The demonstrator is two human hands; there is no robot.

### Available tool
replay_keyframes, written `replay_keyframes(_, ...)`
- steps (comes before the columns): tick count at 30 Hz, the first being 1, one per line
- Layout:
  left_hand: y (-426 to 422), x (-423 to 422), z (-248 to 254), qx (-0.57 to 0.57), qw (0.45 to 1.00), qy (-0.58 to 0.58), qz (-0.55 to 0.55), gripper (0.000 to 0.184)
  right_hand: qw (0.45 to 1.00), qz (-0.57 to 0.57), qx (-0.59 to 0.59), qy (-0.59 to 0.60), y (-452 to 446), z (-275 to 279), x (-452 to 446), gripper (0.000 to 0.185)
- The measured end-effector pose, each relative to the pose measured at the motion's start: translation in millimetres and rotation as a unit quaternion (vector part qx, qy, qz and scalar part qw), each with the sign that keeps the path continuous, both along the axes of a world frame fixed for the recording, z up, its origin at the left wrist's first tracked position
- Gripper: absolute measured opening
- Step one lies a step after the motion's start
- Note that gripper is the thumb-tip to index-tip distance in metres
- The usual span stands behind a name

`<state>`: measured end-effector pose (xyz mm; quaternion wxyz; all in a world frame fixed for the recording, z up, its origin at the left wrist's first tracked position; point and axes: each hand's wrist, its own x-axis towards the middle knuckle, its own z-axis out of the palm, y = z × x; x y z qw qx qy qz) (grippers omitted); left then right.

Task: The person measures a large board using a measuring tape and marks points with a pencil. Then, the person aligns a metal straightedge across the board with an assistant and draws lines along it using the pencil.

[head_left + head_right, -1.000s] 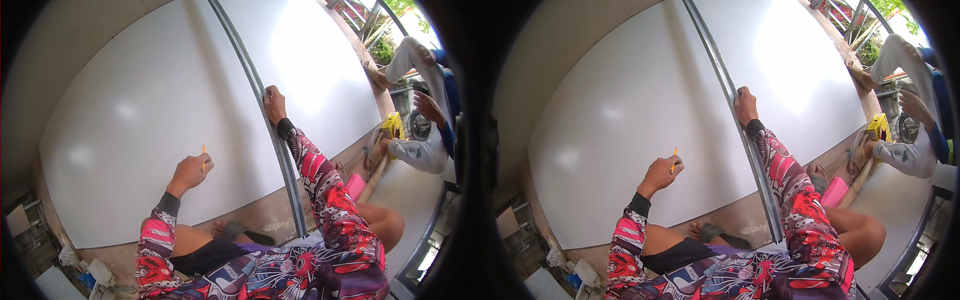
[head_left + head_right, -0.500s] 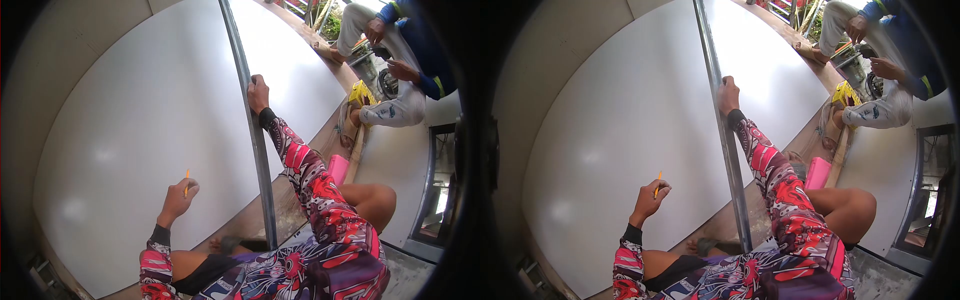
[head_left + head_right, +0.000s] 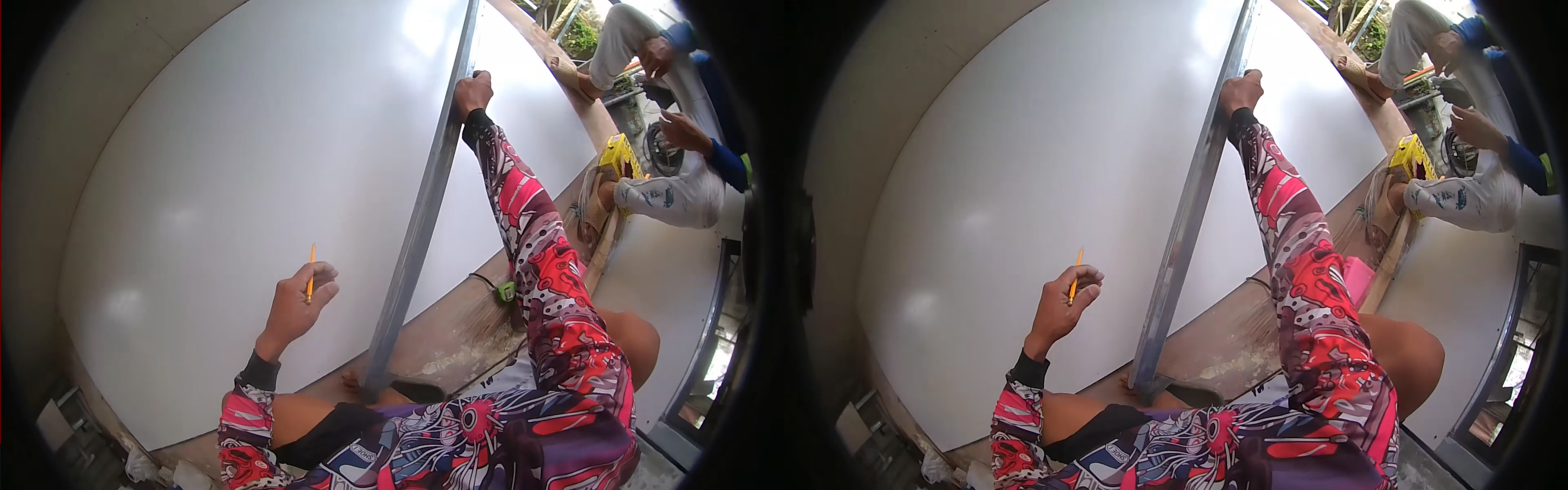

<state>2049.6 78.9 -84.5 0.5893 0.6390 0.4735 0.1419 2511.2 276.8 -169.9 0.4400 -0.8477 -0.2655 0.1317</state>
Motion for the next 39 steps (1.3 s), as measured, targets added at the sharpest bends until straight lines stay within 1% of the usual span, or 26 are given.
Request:
replay_keyframes(2,10,11,12,0.044,0.999,0.015,-0.004,0.038,0.999,0.016,0.007,-0.034,8,-13,-2,0.039)
replay_keyframes(4,20,20,22,0.085,0.995,0.054,-0.008,0.043,1.000,0.007,0.028,0.012,14,-22,-14,0.041)
replay_keyframes(5,25,25,23,0.105,0.992,0.070,-0.016,0.046,0.999,-0.003,0.042,0.011,17,-27,-19,0.043)
replay_keyframes(9,36,41,4,0.206,0.967,0.148,-0.030,0.069,0.992,-0.032,0.077,0.094,12,-28,-65,0.042)
replay_keyframes(11,36,48,-6,0.252,0.949,0.185,-0.033,0.081,0.985,-0.023,0.122,0.119,4,-31,-99,0.044)
replay_keyframes(12,34,45,-11,0.259,0.942,0.210,-0.033,0.085,0.968,-0.038,0.159,0.193,1,-31,-116,0.044)
replay_keyframes(13,31,39,-16,0.269,0.935,0.227,-0.036,0.089,0.961,-0.054,0.166,0.216,0,-38,-131,0.046)
replay_keyframes(14,29,36,-26,0.281,0.929,0.237,-0.041,0.093,0.977,-0.050,0.174,0.117,-1,-55,-145,0.049)
replay_keyframes(15,27,28,-36,0.313,0.911,0.265,-0.043,0.094,0.969,-0.051,0.177,0.165,-13,-33,-165,0.048)
replay_keyframes(16,25,16,-49,0.344,0.891,0.294,-0.042,0.096,0.972,-0.076,0.191,0.117,-4,-66,-171,0.051)
replay_keyframes(17,22,0,-64,0.355,0.883,0.304,-0.033,0.095,0.973,-0.074,0.193,0.103,-4,-75,-177,0.056)
replay_keyframes(18,28,-13,-77,0.366,0.875,0.317,-0.021,0.095,0.975,-0.061,0.177,0.119,-9,-75,-176,0.062)
replay_keyframes(19,40,-21,-82,0.385,0.870,0.305,-0.028,0.092,0.976,-0.047,0.161,0.135,-14,-74,-176,0.068)
replay_keyframes(21,63,-39,-90,0.422,0.860,0.285,-0.038,0.088,0.975,-0.005,0.136,0.176,-18,-65,-162,0.075)
replay_keyframes(22,77,-45,-93,0.419,0.868,0.263,-0.042,0.085,0.964,0.018,0.129,0.232,-23,-41,-143,0.078)
replay_keyframes(24,102,-48,-101,0.408,0.884,0.221,-0.052,0.079,0.975,0.060,0.088,0.194,-18,-58,-105,0.082)
replay_keyframes(25,108,-46,-102,0.416,0.883,0.213,-0.053,0.073,0.979,0.080,0.068,0.173,-17,-67,-85,0.084)
replay_keyframes(26,114,-44,-104,0.421,0.879,0.214,-0.056,0.073,0.980,0.101,-0.005,0.173,-21,-50,-68,0.085)
replay_keyframes(29,125,-41,-105,0.424,0.876,0.223,-0.054,0.073,0.971,0.207,-0.103,0.068,-24,-59,-40,0.084)
replay_keyframes(31,130,-42,-100,0.433,0.864,0.251,-0.060,0.072,0.969,0.209,-0.133,-0.004,-14,-76,-31,0.080)
replay_keyframes(32,132,-41,-95,0.437,0.857,0.265,-0.065,0.071,0.966,0.209,-0.146,-0.039,-13,-73,-32,0.078)
replay_keyframes(33,131,-44,-90,0.420,0.857,0.292,-0.070,0.069,0.952,0.241,-0.185,-0.028,-14,-66,-29,0.073)
replay_keyframes(36,130,-43,-83,0.474,0.828,0.296,-0.048,0.068,0.967,0.212,-0.115,-0.086,-23,-59,-44,0.077)
replay_keyframes(39,137,-33,-71,0.496,0.805,0.324,-0.037,0.068,0.965,0.174,-0.158,-0.117,-28,-32,-64,0.081)
